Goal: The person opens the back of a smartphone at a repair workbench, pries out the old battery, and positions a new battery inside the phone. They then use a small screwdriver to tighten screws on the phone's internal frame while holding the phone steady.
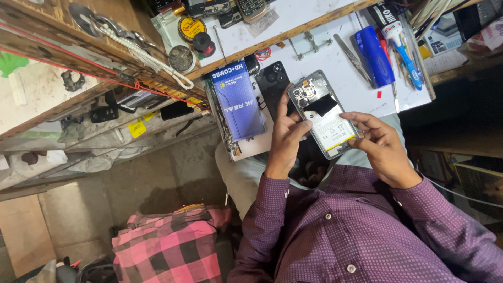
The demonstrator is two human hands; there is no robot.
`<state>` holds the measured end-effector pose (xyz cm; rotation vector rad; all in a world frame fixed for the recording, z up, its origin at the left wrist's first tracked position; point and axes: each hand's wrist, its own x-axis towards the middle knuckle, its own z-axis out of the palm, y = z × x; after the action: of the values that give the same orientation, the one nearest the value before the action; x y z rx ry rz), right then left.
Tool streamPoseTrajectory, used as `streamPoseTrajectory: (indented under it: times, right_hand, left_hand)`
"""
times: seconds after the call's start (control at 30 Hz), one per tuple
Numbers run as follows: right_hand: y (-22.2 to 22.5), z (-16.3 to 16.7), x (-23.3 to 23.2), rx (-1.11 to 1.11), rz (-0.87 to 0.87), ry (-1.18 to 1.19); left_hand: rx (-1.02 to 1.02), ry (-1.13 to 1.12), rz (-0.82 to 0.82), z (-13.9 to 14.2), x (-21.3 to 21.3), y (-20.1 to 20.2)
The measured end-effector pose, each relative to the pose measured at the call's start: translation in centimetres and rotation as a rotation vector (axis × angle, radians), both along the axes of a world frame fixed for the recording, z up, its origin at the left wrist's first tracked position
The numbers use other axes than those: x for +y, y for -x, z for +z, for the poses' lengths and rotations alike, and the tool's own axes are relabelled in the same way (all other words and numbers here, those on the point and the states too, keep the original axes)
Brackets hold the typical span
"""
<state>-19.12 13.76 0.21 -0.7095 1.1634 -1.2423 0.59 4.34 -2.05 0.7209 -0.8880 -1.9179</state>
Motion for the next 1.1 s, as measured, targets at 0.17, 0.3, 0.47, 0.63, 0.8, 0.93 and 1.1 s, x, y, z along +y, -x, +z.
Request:
streamPoseTrajectory:
  times: [0.17,0.3,0.47,0.63,0.8,0.93,1.1]
  right_hand:
    - [-0.05,-0.23,0.14,-0.021,0.009,0.041]
    - [0.11,-0.47,0.25,0.006,0.028,0.029]
    - [0.39,-0.78,0.67,0.04,0.039,-0.022]
    - [0.51,-0.49,0.62,-0.022,0.03,-0.021]
    - [0.3,-0.08,0.31,-0.008,0.024,-0.013]
    - [0.27,-0.32,0.37,-0.01,0.02,-0.015]
    - [0.48,-1.0,0.66,-0.003,0.016,-0.028]
  left_hand:
    - [-0.012,0.074,-0.017,0.7,-0.08,-0.35]
    - [-0.005,0.059,-0.035,0.94,-0.23,-0.72]
    - [0.015,0.066,-0.059,1.11,-0.2,-0.89]
    - [0.005,0.04,-0.059,1.13,0.0,-0.81]
    - [0.022,0.031,-0.084,1.14,-0.1,-0.86]
    - [0.018,0.032,-0.083,1.11,0.0,-0.92]
    - [0.036,0.02,-0.097,0.97,0.0,-0.99]
